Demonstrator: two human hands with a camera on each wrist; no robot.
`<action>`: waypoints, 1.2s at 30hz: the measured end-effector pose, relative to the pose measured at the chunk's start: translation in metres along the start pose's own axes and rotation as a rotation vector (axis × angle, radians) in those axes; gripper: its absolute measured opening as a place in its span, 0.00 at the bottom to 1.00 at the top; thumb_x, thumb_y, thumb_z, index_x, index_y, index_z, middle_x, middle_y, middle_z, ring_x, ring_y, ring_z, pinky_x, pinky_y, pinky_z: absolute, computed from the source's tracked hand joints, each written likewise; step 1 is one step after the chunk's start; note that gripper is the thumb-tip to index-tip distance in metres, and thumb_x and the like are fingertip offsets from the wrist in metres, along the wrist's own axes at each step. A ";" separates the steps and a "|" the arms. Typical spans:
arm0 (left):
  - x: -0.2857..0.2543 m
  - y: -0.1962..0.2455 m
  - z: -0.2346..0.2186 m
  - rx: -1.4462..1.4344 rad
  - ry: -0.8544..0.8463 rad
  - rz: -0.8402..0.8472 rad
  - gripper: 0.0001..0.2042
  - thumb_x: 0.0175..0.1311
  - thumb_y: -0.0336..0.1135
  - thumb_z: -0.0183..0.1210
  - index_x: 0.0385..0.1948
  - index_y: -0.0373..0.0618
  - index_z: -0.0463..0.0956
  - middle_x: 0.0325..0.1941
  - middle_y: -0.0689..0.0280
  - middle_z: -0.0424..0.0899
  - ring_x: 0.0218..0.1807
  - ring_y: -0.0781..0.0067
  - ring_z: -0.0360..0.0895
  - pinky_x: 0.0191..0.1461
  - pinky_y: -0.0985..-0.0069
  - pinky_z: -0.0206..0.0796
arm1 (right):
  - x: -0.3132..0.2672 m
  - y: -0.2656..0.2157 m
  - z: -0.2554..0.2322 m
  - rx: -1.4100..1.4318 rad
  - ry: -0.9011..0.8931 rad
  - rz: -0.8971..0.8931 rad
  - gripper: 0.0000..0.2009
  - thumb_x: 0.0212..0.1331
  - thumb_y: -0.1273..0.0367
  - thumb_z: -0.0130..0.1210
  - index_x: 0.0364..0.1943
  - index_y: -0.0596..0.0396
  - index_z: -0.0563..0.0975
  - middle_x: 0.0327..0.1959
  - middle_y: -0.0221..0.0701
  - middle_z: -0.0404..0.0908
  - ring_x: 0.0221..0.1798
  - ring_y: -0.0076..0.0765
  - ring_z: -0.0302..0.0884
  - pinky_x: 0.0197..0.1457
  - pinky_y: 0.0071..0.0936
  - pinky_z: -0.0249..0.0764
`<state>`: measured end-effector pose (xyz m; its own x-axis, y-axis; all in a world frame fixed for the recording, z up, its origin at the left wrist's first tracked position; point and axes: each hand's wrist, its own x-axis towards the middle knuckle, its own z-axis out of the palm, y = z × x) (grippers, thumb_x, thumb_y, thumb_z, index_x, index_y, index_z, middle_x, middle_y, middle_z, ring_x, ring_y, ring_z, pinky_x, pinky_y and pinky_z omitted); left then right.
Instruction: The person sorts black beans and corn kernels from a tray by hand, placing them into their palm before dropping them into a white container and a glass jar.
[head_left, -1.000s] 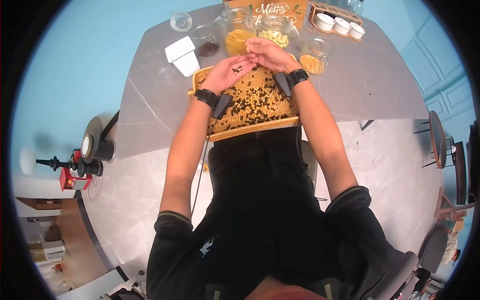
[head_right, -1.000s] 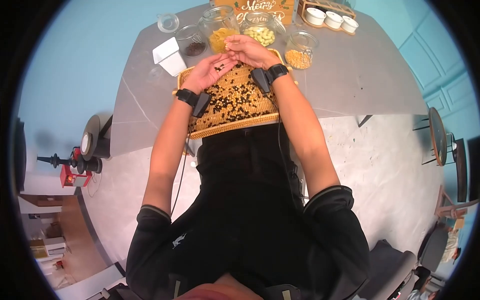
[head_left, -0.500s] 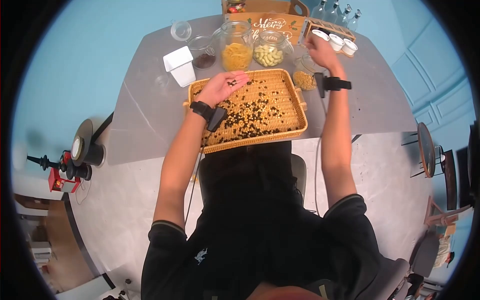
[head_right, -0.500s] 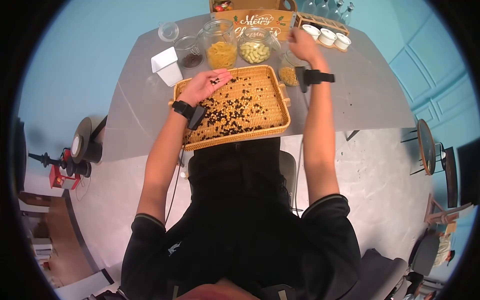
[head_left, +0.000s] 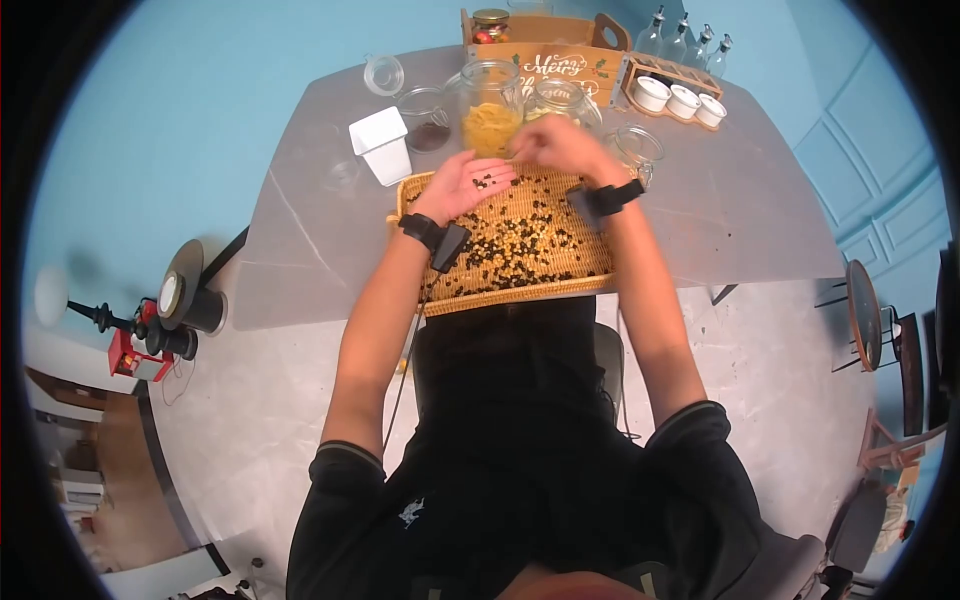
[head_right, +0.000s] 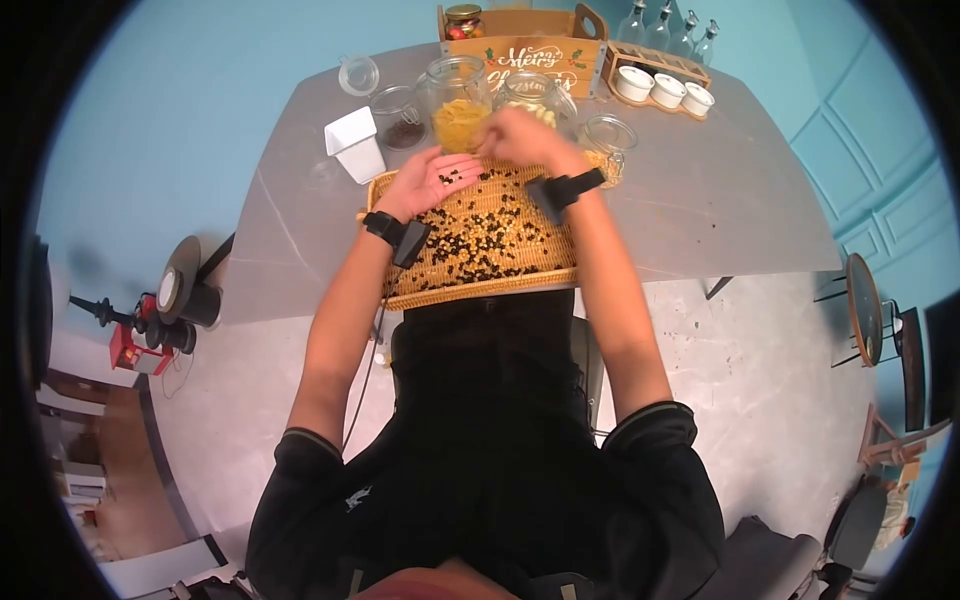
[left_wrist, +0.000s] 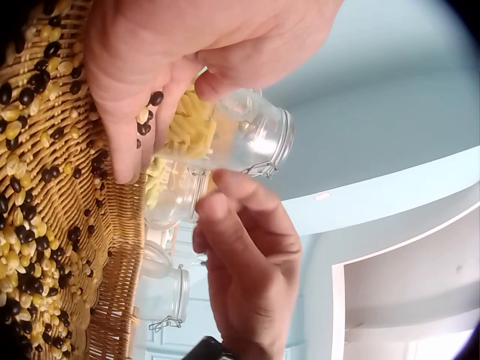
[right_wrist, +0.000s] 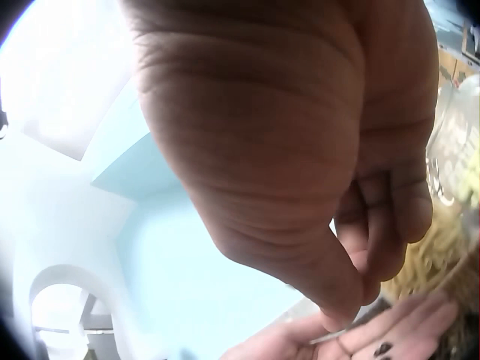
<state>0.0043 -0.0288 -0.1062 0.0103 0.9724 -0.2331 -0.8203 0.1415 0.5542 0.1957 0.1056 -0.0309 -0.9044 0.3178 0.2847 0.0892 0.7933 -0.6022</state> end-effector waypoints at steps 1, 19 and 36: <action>0.003 0.000 -0.004 0.001 -0.008 0.000 0.28 0.83 0.43 0.34 0.64 0.16 0.59 0.65 0.34 0.70 0.69 0.41 0.71 0.73 0.52 0.68 | 0.007 -0.010 0.015 -0.003 -0.052 0.008 0.11 0.53 0.79 0.61 0.41 0.59 0.86 0.34 0.37 0.89 0.40 0.29 0.86 0.46 0.29 0.80; 0.000 -0.005 -0.001 0.042 -0.010 0.026 0.22 0.83 0.39 0.34 0.61 0.26 0.64 0.61 0.47 0.78 0.64 0.51 0.76 0.76 0.47 0.63 | 0.006 0.016 0.071 0.335 0.068 0.089 0.04 0.61 0.75 0.63 0.39 0.59 0.85 0.28 0.32 0.84 0.32 0.22 0.77 0.39 0.24 0.75; 0.002 -0.003 -0.004 0.046 -0.008 0.016 0.25 0.84 0.47 0.33 0.62 0.29 0.64 0.57 0.48 0.80 0.60 0.54 0.79 0.74 0.51 0.67 | 0.003 -0.006 0.080 0.017 0.151 -0.020 0.05 0.59 0.73 0.61 0.36 0.60 0.81 0.34 0.43 0.83 0.34 0.48 0.81 0.40 0.38 0.76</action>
<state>0.0047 -0.0282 -0.1117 0.0021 0.9761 -0.2174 -0.7935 0.1339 0.5937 0.1586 0.0601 -0.0861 -0.8329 0.3772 0.4050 0.0632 0.7919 -0.6074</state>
